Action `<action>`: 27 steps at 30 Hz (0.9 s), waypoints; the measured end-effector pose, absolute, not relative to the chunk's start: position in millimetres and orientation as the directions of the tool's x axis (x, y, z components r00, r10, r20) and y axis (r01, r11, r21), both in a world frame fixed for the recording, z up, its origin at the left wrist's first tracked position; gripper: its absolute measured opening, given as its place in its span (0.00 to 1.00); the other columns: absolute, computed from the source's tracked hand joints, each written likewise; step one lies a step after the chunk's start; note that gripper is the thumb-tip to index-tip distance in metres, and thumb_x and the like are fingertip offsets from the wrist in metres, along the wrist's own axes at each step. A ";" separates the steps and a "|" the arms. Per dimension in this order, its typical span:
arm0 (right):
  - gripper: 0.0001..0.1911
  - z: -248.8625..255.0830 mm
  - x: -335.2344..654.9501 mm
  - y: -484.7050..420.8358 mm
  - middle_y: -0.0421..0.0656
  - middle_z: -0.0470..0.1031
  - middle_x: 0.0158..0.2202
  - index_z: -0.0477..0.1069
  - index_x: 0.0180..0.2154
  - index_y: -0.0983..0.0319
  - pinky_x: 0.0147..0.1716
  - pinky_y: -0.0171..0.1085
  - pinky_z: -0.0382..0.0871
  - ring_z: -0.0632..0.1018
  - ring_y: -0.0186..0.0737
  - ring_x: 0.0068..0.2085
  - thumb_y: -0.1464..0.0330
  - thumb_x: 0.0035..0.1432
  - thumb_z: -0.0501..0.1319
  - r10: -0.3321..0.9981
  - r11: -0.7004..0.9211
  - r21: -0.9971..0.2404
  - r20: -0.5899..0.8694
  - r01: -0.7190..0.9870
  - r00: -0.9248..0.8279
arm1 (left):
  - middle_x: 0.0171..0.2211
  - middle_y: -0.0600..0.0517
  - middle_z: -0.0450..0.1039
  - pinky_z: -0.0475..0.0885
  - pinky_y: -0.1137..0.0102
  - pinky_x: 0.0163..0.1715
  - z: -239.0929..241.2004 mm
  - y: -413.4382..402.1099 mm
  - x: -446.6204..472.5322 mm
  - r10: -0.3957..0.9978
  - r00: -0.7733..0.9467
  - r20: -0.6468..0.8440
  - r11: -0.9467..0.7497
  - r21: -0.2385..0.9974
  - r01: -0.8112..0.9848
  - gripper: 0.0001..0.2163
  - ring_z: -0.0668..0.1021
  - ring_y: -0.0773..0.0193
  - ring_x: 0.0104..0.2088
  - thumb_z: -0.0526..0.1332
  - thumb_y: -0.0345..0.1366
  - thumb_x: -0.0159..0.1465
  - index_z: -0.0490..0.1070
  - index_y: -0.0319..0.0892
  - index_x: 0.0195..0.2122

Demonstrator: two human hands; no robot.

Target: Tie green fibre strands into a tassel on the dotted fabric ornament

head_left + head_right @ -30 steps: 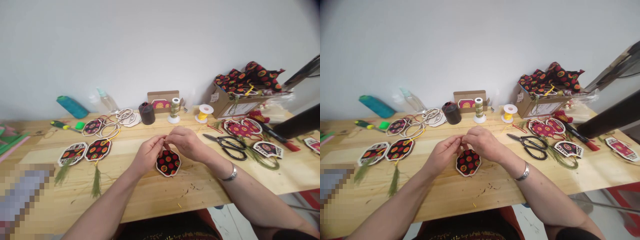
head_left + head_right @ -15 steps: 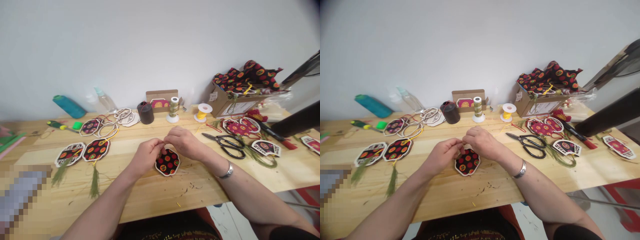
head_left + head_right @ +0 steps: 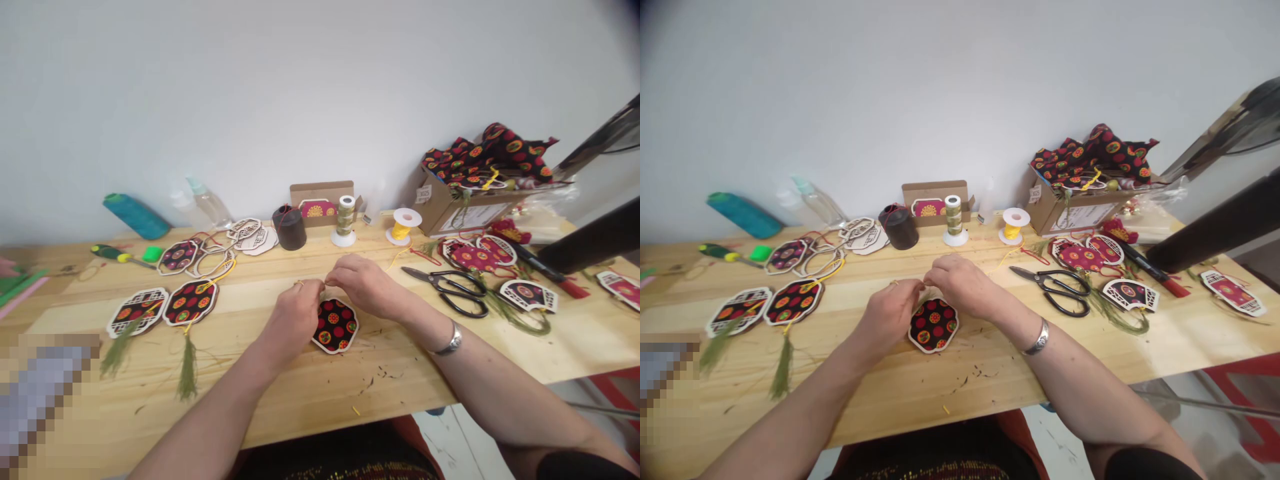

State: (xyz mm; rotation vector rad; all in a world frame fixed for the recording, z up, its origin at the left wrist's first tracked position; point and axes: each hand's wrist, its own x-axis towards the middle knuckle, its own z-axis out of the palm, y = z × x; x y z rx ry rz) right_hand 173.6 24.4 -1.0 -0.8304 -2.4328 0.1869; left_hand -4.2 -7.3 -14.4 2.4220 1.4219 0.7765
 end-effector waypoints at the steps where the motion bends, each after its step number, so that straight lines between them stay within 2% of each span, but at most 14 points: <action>1: 0.12 -1.8 173.8 25.0 0.44 0.71 0.29 0.72 0.33 0.65 0.31 0.33 0.61 0.68 0.34 0.31 0.79 0.58 0.51 0.599 0.799 -0.295 0.468 0.524 -0.650 | 0.26 0.51 0.71 0.63 0.71 0.28 -14.3 -7.0 -4.6 0.865 0.381 0.328 -0.498 0.461 0.734 0.10 0.72 0.64 0.27 0.48 0.26 0.62 0.68 0.40 0.33; 5: 0.11 -4.1 175.7 28.5 0.44 0.71 0.30 0.72 0.34 0.66 0.31 0.33 0.60 0.68 0.33 0.31 0.77 0.59 0.52 0.616 0.786 -0.316 0.463 0.532 -0.637 | 0.23 0.53 0.70 0.64 0.71 0.29 -9.4 -6.1 -5.4 0.905 0.303 0.299 -0.425 0.612 0.667 0.10 0.72 0.66 0.25 0.49 0.29 0.62 0.69 0.41 0.32; 8: 0.10 -2.6 177.6 32.3 0.44 0.70 0.30 0.71 0.34 0.67 0.33 0.34 0.61 0.68 0.35 0.33 0.76 0.60 0.52 0.646 0.759 -0.285 0.451 0.586 -0.617 | 0.19 0.56 0.66 0.64 0.72 0.27 -3.4 -5.6 -4.7 0.958 0.221 0.185 -0.279 0.786 0.552 0.11 0.70 0.67 0.22 0.49 0.34 0.63 0.70 0.40 0.31; 12: 0.10 8.9 178.6 40.0 0.45 0.70 0.31 0.71 0.33 0.66 0.35 0.37 0.59 0.67 0.38 0.34 0.74 0.61 0.51 0.659 0.696 -0.088 0.473 0.713 -0.585 | 0.17 0.58 0.60 0.61 0.73 0.22 3.7 -5.9 -3.7 0.993 0.121 0.003 -0.046 0.934 0.355 0.11 0.65 0.69 0.19 0.52 0.38 0.60 0.70 0.38 0.29; 14: 0.11 19.6 178.1 46.1 0.46 0.70 0.31 0.71 0.33 0.65 0.35 0.39 0.59 0.66 0.40 0.36 0.74 0.62 0.51 0.654 0.660 0.016 0.479 0.751 -0.585 | 0.16 0.58 0.59 0.59 0.74 0.20 5.8 -6.3 -3.6 0.996 0.084 -0.038 0.013 0.962 0.273 0.11 0.63 0.70 0.19 0.53 0.39 0.59 0.70 0.38 0.29; 16: 0.11 32.7 176.7 54.8 0.46 0.71 0.32 0.71 0.33 0.64 0.36 0.39 0.59 0.67 0.41 0.37 0.74 0.61 0.50 0.659 0.633 0.049 0.489 0.772 -0.571 | 0.16 0.59 0.58 0.57 0.75 0.19 6.4 -6.7 -3.8 0.996 0.069 -0.054 0.039 0.978 0.203 0.11 0.62 0.71 0.18 0.54 0.39 0.58 0.71 0.37 0.29; 18: 0.11 46.5 174.1 66.9 0.45 0.72 0.34 0.72 0.33 0.64 0.36 0.38 0.60 0.68 0.40 0.37 0.75 0.60 0.51 0.694 0.604 -0.035 0.513 0.796 -0.505 | 0.16 0.59 0.58 0.57 0.75 0.19 5.6 -6.9 -4.1 0.997 0.064 -0.050 0.040 0.988 0.150 0.11 0.62 0.71 0.19 0.55 0.40 0.58 0.71 0.37 0.29; 21: 0.09 65.6 168.5 90.5 0.44 0.73 0.31 0.72 0.31 0.65 0.36 0.37 0.63 0.71 0.37 0.34 0.76 0.56 0.53 0.793 0.518 -0.347 0.538 0.782 -0.286 | 0.16 0.58 0.58 0.57 0.76 0.18 3.1 -7.3 -5.1 0.997 0.063 -0.035 0.027 0.993 0.113 0.12 0.63 0.71 0.20 0.55 0.41 0.58 0.72 0.37 0.30; 24: 0.06 81.2 164.5 115.4 0.40 0.71 0.21 0.71 0.28 0.66 0.32 0.36 0.65 0.72 0.34 0.26 0.76 0.54 0.56 0.892 0.384 -0.710 0.450 0.590 -0.039 | 0.17 0.58 0.57 0.56 0.76 0.18 1.7 -7.9 -6.2 0.998 0.064 -0.025 0.017 0.993 0.114 0.13 0.63 0.71 0.20 0.56 0.42 0.58 0.72 0.37 0.30; 25: 0.06 86.1 164.5 122.3 0.39 0.69 0.19 0.70 0.27 0.67 0.30 0.35 0.66 0.71 0.33 0.24 0.76 0.54 0.56 0.910 0.349 -0.791 0.413 0.503 0.019 | 0.17 0.58 0.57 0.56 0.76 0.18 1.8 -8.1 -6.4 0.998 0.061 -0.022 0.015 0.993 0.118 0.13 0.63 0.71 0.20 0.56 0.42 0.58 0.72 0.37 0.30; 27: 0.05 96.9 167.4 131.6 0.38 0.69 0.19 0.68 0.27 0.67 0.28 0.33 0.67 0.71 0.31 0.22 0.76 0.54 0.55 0.918 0.327 -0.868 0.385 0.374 0.091 | 0.17 0.58 0.57 0.56 0.76 0.18 2.9 -8.4 -6.7 0.998 0.054 -0.025 0.018 0.992 0.122 0.13 0.62 0.72 0.20 0.55 0.42 0.58 0.72 0.36 0.30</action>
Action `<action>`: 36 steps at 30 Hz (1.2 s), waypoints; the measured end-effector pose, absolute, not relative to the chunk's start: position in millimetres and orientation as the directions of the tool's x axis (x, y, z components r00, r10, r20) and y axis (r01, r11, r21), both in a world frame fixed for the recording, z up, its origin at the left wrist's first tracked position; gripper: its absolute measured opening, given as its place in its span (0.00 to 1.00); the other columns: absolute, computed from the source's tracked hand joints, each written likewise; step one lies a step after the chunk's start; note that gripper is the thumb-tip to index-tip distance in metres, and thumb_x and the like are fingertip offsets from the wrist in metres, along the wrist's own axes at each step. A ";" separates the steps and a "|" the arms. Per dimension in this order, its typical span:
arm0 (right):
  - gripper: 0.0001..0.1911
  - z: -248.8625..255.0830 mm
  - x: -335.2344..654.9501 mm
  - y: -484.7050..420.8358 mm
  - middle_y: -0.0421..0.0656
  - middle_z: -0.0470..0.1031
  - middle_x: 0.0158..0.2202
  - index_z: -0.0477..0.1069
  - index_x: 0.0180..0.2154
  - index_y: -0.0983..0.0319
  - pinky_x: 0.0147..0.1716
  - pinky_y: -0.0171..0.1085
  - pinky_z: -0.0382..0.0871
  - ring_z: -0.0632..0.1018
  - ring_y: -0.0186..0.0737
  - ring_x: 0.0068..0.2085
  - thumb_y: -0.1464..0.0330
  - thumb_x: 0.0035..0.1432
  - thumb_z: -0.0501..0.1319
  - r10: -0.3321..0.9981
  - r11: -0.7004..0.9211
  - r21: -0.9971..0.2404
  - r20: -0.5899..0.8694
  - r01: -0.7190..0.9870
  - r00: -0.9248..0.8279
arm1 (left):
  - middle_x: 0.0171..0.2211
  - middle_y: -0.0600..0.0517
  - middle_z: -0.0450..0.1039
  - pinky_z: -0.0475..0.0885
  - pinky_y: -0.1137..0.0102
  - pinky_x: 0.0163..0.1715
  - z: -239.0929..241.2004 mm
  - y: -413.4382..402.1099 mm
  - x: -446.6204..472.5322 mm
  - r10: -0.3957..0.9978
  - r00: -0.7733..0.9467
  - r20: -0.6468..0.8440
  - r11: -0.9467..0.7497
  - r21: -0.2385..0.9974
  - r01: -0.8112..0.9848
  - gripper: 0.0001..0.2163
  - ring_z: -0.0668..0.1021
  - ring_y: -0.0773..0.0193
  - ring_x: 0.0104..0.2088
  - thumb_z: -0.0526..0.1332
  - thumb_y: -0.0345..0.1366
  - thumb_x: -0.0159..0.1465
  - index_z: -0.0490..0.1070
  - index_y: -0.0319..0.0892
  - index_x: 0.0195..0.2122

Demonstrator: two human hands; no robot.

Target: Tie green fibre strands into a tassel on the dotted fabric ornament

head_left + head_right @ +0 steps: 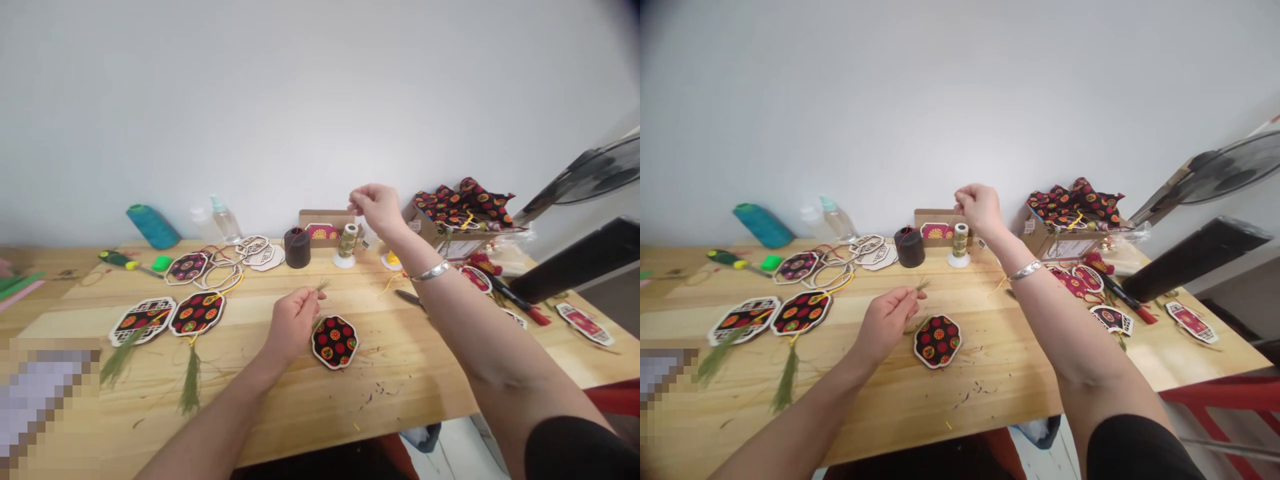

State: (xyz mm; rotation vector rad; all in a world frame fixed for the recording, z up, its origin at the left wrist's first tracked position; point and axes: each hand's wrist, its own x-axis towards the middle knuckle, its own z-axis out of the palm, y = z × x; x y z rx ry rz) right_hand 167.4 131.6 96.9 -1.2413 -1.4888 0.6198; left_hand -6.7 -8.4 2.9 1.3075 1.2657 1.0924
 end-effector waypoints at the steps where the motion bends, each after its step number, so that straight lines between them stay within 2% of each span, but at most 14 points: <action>1: 0.05 102.9 170.2 133.4 0.38 0.69 0.20 0.68 0.28 0.67 0.28 0.33 0.67 0.72 0.30 0.23 0.76 0.54 0.55 0.910 0.341 -0.875 0.399 0.344 0.115 | 0.17 0.58 0.57 0.55 0.76 0.18 3.7 -8.5 -6.7 0.998 0.053 -0.030 0.023 0.992 0.121 0.13 0.62 0.72 0.19 0.55 0.42 0.58 0.72 0.36 0.31; 5: 0.03 128.5 188.2 122.4 0.41 0.72 0.28 0.67 0.33 0.66 0.34 0.33 0.69 0.75 0.31 0.31 0.73 0.56 0.55 0.811 0.476 -0.789 0.564 0.388 0.154 | 0.16 0.59 0.56 0.53 0.76 0.17 6.7 -8.1 -7.3 0.998 0.046 -0.050 0.046 0.995 0.091 0.14 0.59 0.73 0.18 0.56 0.42 0.58 0.72 0.36 0.32; 7: 0.07 137.9 199.6 108.9 0.45 0.73 0.34 0.66 0.37 0.66 0.38 0.34 0.69 0.76 0.33 0.36 0.73 0.58 0.52 0.762 0.488 -0.679 0.638 0.548 0.112 | 0.16 0.59 0.56 0.53 0.76 0.16 7.8 -7.8 -7.7 0.998 0.044 -0.050 0.046 0.996 0.077 0.14 0.59 0.73 0.17 0.56 0.43 0.57 0.73 0.36 0.32; 9: 0.12 141.2 212.7 92.3 0.48 0.72 0.41 0.64 0.44 0.67 0.41 0.35 0.68 0.74 0.33 0.42 0.75 0.59 0.47 0.762 0.425 -0.544 0.646 0.723 0.037 | 0.15 0.59 0.56 0.53 0.76 0.16 9.2 -7.8 -8.1 0.998 0.043 -0.055 0.051 0.996 0.073 0.14 0.59 0.73 0.17 0.57 0.43 0.57 0.73 0.36 0.32; 11: 0.17 136.4 228.1 73.4 0.49 0.70 0.44 0.63 0.47 0.67 0.43 0.36 0.67 0.73 0.35 0.44 0.79 0.56 0.47 0.810 0.362 -0.431 0.584 0.827 -0.050 | 0.15 0.59 0.56 0.52 0.76 0.16 11.6 -8.4 -8.4 0.996 0.041 -0.077 0.074 0.995 0.065 0.14 0.58 0.74 0.16 0.58 0.43 0.56 0.74 0.35 0.31; 13: 0.19 122.4 245.7 52.3 0.49 0.72 0.43 0.68 0.43 0.66 0.43 0.37 0.65 0.73 0.39 0.42 0.82 0.49 0.52 0.877 0.328 -0.354 0.458 0.876 -0.143 | 0.15 0.59 0.57 0.51 0.76 0.15 14.8 -9.5 -8.4 0.992 0.042 -0.119 0.118 0.992 0.036 0.15 0.57 0.75 0.15 0.59 0.43 0.55 0.74 0.35 0.32; 15: 0.15 100.4 264.1 29.8 0.50 0.73 0.38 0.71 0.35 0.66 0.41 0.38 0.65 0.74 0.42 0.39 0.82 0.46 0.54 0.929 0.283 -0.275 0.315 0.919 -0.192 | 0.15 0.60 0.56 0.49 0.77 0.15 19.0 -11.1 -8.1 0.984 0.053 -0.169 0.170 0.985 -0.020 0.15 0.55 0.76 0.15 0.60 0.44 0.55 0.74 0.35 0.32; 18: 0.08 60.6 288.6 -3.4 0.53 0.73 0.29 0.71 0.29 0.69 0.34 0.40 0.65 0.74 0.46 0.33 0.81 0.46 0.55 0.976 0.178 -0.190 0.156 0.966 -0.149 | 0.14 0.61 0.53 0.47 0.77 0.14 26.4 -14.8 -6.8 0.973 0.074 -0.218 0.223 0.972 -0.069 0.14 0.54 0.77 0.14 0.62 0.42 0.53 0.74 0.34 0.32; 19: 0.09 48.1 294.9 -13.1 0.55 0.73 0.31 0.71 0.30 0.70 0.35 0.41 0.65 0.75 0.48 0.34 0.81 0.46 0.55 0.985 0.143 -0.147 0.115 0.979 -0.127 | 0.14 0.61 0.53 0.46 0.77 0.14 29.0 -16.5 -6.5 0.968 0.082 -0.235 0.241 0.967 -0.079 0.14 0.54 0.78 0.14 0.62 0.41 0.52 0.74 0.33 0.31; 21: 0.14 27.4 304.2 -28.8 0.57 0.73 0.37 0.71 0.37 0.72 0.41 0.41 0.65 0.74 0.49 0.41 0.83 0.48 0.52 0.992 0.125 0.029 0.022 0.992 -0.126 | 0.13 0.62 0.52 0.45 0.78 0.13 33.7 -20.7 -6.4 0.957 0.096 -0.273 0.283 0.954 -0.102 0.13 0.53 0.79 0.13 0.63 0.40 0.51 0.74 0.33 0.30; 23: 0.17 13.7 309.3 -38.5 0.58 0.72 0.40 0.69 0.40 0.73 0.44 0.40 0.63 0.73 0.47 0.43 0.84 0.51 0.49 0.989 0.143 0.108 -0.047 0.984 -0.138 | 0.13 0.62 0.51 0.45 0.78 0.13 37.2 -25.5 -7.5 0.946 0.091 -0.312 0.322 0.939 -0.124 0.13 0.52 0.79 0.13 0.64 0.39 0.50 0.74 0.32 0.29; 27: 0.15 2.7 311.8 -42.0 0.58 0.72 0.40 0.69 0.39 0.73 0.43 0.41 0.64 0.73 0.47 0.42 0.82 0.55 0.47 0.987 0.155 0.129 -0.064 0.979 -0.147 | 0.13 0.62 0.52 0.45 0.78 0.13 38.6 -33.9 -12.7 0.929 0.063 -0.364 0.369 0.918 -0.143 0.13 0.52 0.79 0.13 0.65 0.39 0.48 0.74 0.32 0.30; 31: 0.13 0.7 311.6 -39.7 0.57 0.71 0.37 0.70 0.37 0.72 0.41 0.43 0.64 0.72 0.49 0.40 0.82 0.53 0.49 0.990 0.142 0.173 -0.043 0.975 -0.137 | 0.13 0.62 0.54 0.46 0.78 0.13 36.1 -39.2 -15.1 0.918 0.019 -0.396 0.395 0.909 -0.132 0.14 0.53 0.79 0.13 0.65 0.40 0.50 0.74 0.32 0.32; 36: 0.13 6.4 317.1 -43.1 0.54 0.68 0.36 0.68 0.35 0.69 0.35 0.39 0.65 0.72 0.45 0.34 0.82 0.49 0.50 0.994 0.113 0.097 0.002 0.989 -0.113 | 0.13 0.62 0.53 0.48 0.79 0.12 32.6 -42.7 -8.5 0.912 -0.008 -0.410 0.404 0.902 -0.152 0.13 0.53 0.78 0.14 0.65 0.40 0.50 0.74 0.34 0.31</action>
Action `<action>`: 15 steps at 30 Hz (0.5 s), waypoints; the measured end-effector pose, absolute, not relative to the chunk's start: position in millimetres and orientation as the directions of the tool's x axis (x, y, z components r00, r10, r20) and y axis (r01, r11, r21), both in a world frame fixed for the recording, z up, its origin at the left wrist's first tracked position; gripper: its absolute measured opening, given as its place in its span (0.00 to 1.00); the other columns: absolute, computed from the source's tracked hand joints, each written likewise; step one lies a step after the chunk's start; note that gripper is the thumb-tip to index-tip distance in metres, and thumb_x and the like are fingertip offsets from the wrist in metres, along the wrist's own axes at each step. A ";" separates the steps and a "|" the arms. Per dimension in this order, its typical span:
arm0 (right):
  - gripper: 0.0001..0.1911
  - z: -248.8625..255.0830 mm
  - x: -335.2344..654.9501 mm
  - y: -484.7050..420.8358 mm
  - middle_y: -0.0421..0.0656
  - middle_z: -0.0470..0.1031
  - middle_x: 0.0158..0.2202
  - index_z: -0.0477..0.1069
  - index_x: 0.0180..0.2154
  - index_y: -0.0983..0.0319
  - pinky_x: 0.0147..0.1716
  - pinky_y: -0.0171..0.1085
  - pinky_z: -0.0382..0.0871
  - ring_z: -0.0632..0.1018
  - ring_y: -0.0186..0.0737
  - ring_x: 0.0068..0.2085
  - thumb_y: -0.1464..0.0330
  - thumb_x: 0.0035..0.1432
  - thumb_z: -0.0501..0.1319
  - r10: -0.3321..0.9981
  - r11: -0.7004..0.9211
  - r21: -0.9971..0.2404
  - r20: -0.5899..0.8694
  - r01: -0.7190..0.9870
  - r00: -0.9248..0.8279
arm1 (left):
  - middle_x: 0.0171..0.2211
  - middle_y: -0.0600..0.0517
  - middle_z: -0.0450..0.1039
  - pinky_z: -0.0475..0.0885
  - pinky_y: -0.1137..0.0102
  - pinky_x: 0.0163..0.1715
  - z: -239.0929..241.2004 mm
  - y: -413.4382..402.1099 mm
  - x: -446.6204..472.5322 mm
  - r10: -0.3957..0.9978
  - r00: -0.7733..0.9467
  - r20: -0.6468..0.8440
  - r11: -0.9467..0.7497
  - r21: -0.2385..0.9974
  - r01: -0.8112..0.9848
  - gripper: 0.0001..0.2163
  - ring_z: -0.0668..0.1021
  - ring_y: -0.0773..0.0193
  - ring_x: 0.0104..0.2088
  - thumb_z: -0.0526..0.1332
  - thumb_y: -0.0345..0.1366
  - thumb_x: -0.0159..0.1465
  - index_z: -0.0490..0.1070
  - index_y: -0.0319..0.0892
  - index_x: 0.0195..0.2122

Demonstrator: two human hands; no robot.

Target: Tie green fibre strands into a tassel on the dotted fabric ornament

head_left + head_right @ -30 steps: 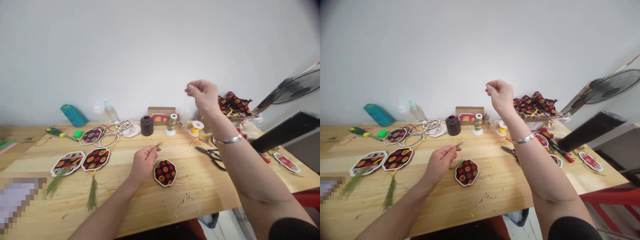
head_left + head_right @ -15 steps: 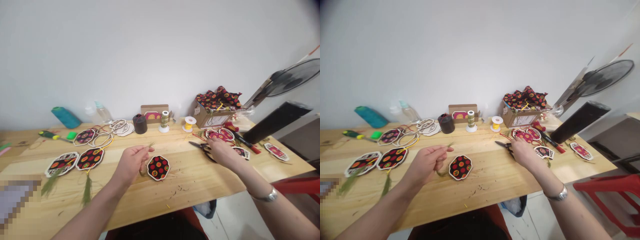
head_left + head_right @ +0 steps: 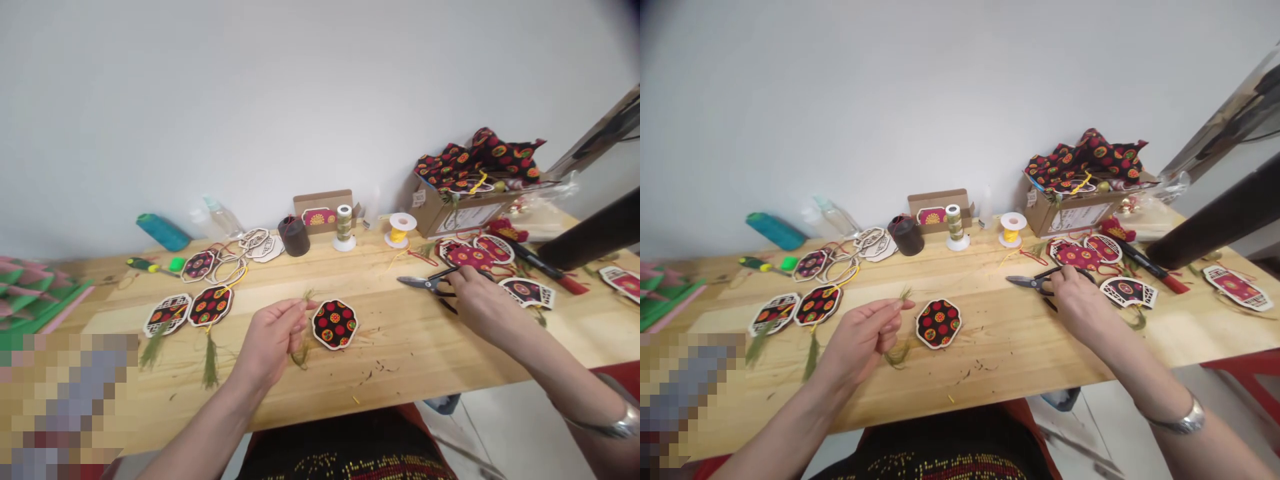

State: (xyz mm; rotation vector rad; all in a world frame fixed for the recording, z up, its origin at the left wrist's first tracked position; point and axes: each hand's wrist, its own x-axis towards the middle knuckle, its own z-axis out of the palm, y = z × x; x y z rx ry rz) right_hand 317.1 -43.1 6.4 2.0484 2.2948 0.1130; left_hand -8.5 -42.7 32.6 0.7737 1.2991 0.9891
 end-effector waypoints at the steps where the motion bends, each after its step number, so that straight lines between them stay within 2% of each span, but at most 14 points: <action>1: 0.12 9.3 317.9 -43.7 0.53 0.68 0.36 0.68 0.36 0.69 0.35 0.40 0.65 0.72 0.45 0.35 0.81 0.49 0.51 0.996 0.090 0.042 0.021 0.995 -0.091 | 0.13 0.62 0.54 0.48 0.79 0.12 32.0 -42.9 -6.8 0.913 -0.014 -0.408 0.402 0.904 -0.149 0.12 0.53 0.78 0.14 0.65 0.40 0.50 0.74 0.34 0.30; 2: 0.12 12.9 317.8 -44.2 0.52 0.69 0.36 0.67 0.37 0.68 0.35 0.40 0.65 0.72 0.45 0.35 0.79 0.49 0.52 0.997 0.070 -0.042 0.031 0.997 -0.069 | 0.13 0.61 0.54 0.48 0.79 0.12 31.5 -42.9 -5.2 0.914 -0.015 -0.406 0.399 0.905 -0.143 0.12 0.53 0.78 0.14 0.65 0.40 0.51 0.74 0.34 0.30; 4: 0.09 21.6 313.4 -44.7 0.48 0.69 0.34 0.66 0.37 0.65 0.32 0.39 0.65 0.71 0.43 0.33 0.72 0.51 0.56 0.998 0.051 -0.321 -0.005 0.946 -0.055 | 0.13 0.61 0.55 0.48 0.78 0.12 30.8 -42.2 -2.5 0.919 -0.009 -0.395 0.390 0.911 -0.132 0.12 0.54 0.77 0.14 0.64 0.40 0.51 0.74 0.35 0.30; 6: 0.10 30.9 302.2 -45.3 0.43 0.67 0.30 0.64 0.35 0.62 0.28 0.36 0.64 0.69 0.38 0.29 0.63 0.53 0.58 0.988 0.022 -0.650 -0.100 0.760 -0.114 | 0.13 0.61 0.56 0.49 0.78 0.13 30.8 -40.4 -0.3 0.922 0.001 -0.388 0.385 0.915 -0.123 0.12 0.54 0.77 0.14 0.64 0.40 0.52 0.74 0.35 0.30; 8: 0.15 38.0 285.7 -46.9 0.40 0.64 0.28 0.63 0.34 0.62 0.24 0.33 0.62 0.66 0.33 0.26 0.57 0.53 0.59 0.950 -0.066 -0.876 -0.201 0.477 -0.238 | 0.13 0.61 0.56 0.49 0.78 0.13 31.0 -37.6 1.4 0.924 0.012 -0.382 0.381 0.917 -0.122 0.12 0.55 0.77 0.14 0.64 0.40 0.52 0.74 0.36 0.31; 10: 0.21 40.3 267.5 -49.3 0.39 0.61 0.27 0.62 0.35 0.62 0.23 0.32 0.61 0.63 0.30 0.25 0.51 0.51 0.59 0.895 -0.164 -0.967 -0.230 0.198 -0.383 | 0.14 0.60 0.57 0.49 0.78 0.13 30.7 -34.4 2.3 0.926 0.022 -0.376 0.375 0.918 -0.131 0.12 0.55 0.77 0.13 0.63 0.40 0.52 0.74 0.36 0.32; 12: 0.27 35.8 251.2 -51.8 0.40 0.61 0.28 0.63 0.37 0.64 0.24 0.32 0.63 0.63 0.30 0.26 0.46 0.51 0.55 0.844 -0.237 -0.972 -0.206 0.000 -0.496 | 0.14 0.60 0.57 0.48 0.78 0.13 29.8 -31.3 2.6 0.930 0.030 -0.367 0.367 0.918 -0.148 0.12 0.55 0.77 0.14 0.63 0.39 0.53 0.75 0.36 0.32; 15: 0.34 17.6 233.5 -53.2 0.41 0.61 0.29 0.64 0.38 0.66 0.25 0.32 0.64 0.64 0.30 0.26 0.41 0.53 0.45 0.738 -0.359 -0.928 -0.217 -0.099 -0.639 | 0.15 0.60 0.57 0.48 0.77 0.14 28.6 -29.0 2.0 0.932 0.049 -0.359 0.361 0.912 -0.192 0.10 0.54 0.78 0.15 0.63 0.39 0.54 0.75 0.36 0.32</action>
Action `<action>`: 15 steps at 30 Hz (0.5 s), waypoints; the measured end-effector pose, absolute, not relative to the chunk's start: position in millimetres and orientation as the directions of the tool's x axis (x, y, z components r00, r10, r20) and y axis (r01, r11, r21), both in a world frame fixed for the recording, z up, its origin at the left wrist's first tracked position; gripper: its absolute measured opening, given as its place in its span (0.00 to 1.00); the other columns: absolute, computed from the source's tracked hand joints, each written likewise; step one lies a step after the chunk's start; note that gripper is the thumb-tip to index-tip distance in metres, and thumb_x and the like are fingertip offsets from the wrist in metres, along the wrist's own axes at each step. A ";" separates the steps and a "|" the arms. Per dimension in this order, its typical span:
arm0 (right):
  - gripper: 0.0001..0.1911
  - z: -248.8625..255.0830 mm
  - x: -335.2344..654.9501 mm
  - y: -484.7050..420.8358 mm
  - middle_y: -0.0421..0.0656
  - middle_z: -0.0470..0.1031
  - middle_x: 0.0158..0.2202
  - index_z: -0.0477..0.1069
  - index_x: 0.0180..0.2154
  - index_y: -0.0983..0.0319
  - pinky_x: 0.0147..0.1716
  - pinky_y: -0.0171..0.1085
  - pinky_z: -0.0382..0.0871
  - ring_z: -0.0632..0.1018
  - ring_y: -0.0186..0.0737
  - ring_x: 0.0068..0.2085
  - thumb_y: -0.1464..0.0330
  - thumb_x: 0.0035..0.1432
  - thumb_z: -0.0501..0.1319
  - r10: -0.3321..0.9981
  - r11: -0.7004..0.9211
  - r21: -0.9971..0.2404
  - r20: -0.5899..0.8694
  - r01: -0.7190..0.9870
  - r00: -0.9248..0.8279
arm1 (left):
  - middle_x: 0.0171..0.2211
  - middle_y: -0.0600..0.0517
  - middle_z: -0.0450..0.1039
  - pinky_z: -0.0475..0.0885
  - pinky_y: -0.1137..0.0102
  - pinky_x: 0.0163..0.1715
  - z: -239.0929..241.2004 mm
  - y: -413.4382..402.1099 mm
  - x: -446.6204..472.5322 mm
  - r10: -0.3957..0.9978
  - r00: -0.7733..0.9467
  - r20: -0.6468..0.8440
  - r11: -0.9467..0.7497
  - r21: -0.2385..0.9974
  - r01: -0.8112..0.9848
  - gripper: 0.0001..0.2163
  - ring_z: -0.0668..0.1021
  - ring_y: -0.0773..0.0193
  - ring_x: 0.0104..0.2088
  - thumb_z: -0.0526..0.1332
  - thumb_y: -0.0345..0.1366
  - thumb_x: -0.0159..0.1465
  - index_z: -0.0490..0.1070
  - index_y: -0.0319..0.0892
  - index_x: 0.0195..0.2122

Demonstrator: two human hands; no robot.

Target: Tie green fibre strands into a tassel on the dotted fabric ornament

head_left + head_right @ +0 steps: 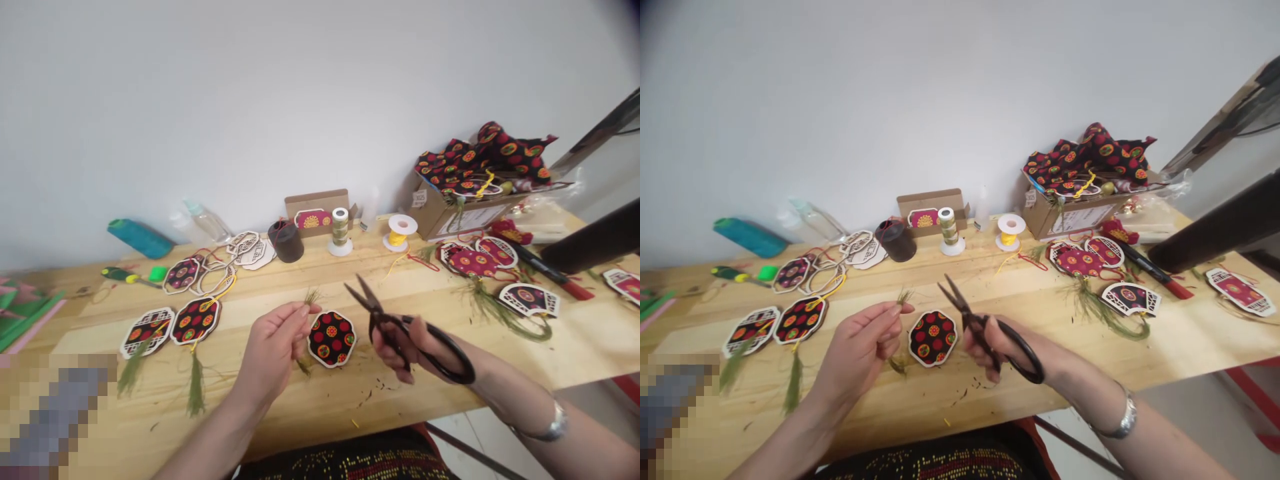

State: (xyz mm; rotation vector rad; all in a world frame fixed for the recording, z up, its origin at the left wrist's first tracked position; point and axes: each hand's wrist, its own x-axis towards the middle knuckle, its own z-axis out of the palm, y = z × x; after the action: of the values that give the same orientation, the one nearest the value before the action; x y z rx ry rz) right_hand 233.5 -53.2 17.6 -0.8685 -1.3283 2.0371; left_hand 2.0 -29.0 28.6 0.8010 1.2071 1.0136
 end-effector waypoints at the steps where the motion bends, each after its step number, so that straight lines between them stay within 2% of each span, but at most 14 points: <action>1: 0.36 10.4 228.9 -52.6 0.40 0.60 0.28 0.64 0.38 0.66 0.24 0.32 0.65 0.64 0.29 0.25 0.40 0.53 0.41 0.690 -0.395 -0.912 -0.218 -0.107 -0.690 | 0.15 0.60 0.56 0.47 0.77 0.14 28.6 -29.1 1.7 0.933 0.057 -0.356 0.360 0.910 -0.207 0.10 0.54 0.78 0.15 0.63 0.38 0.54 0.75 0.36 0.32; 4: 0.42 -6.2 216.4 -47.8 0.39 0.59 0.26 0.65 0.38 0.67 0.21 0.32 0.68 0.65 0.29 0.22 0.37 0.51 0.36 0.554 -0.457 -0.882 -0.183 -0.113 -0.812 | 0.16 0.60 0.55 0.47 0.76 0.15 29.6 -31.3 1.1 0.938 0.079 -0.338 0.347 0.914 -0.212 0.09 0.54 0.77 0.16 0.62 0.38 0.55 0.75 0.37 0.32; 7: 0.44 -12.4 205.5 -40.9 0.38 0.60 0.23 0.66 0.38 0.67 0.21 0.33 0.70 0.66 0.31 0.22 0.36 0.49 0.34 0.500 -0.465 -0.875 -0.139 -0.130 -0.855 | 0.16 0.59 0.56 0.49 0.75 0.15 30.0 -34.9 0.3 0.936 0.119 -0.330 0.345 0.928 -0.144 0.10 0.55 0.75 0.16 0.61 0.39 0.56 0.75 0.37 0.33; 12: 0.45 -13.8 200.8 -33.3 0.38 0.61 0.23 0.67 0.38 0.67 0.21 0.32 0.69 0.68 0.30 0.22 0.37 0.50 0.32 0.559 -0.402 -0.912 -0.175 -0.080 -0.811 | 0.17 0.58 0.58 0.50 0.75 0.16 24.0 -40.5 -4.2 0.925 0.185 -0.331 0.338 0.941 -0.008 0.09 0.58 0.74 0.17 0.60 0.39 0.58 0.74 0.39 0.32; 15: 0.42 -6.8 205.0 -32.5 0.39 0.62 0.25 0.67 0.38 0.67 0.23 0.31 0.68 0.69 0.29 0.22 0.40 0.53 0.33 0.613 -0.304 -0.953 -0.196 0.001 -0.766 | 0.18 0.58 0.57 0.50 0.74 0.17 20.0 -42.4 -7.5 0.922 0.187 -0.338 0.334 0.941 0.050 0.09 0.58 0.74 0.17 0.59 0.41 0.58 0.72 0.39 0.30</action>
State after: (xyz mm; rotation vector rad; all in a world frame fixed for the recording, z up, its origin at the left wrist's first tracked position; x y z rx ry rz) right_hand 205.0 -32.5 -6.8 -0.7729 -1.5487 2.1186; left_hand -7.5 -42.4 20.0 1.0515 1.2222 0.8088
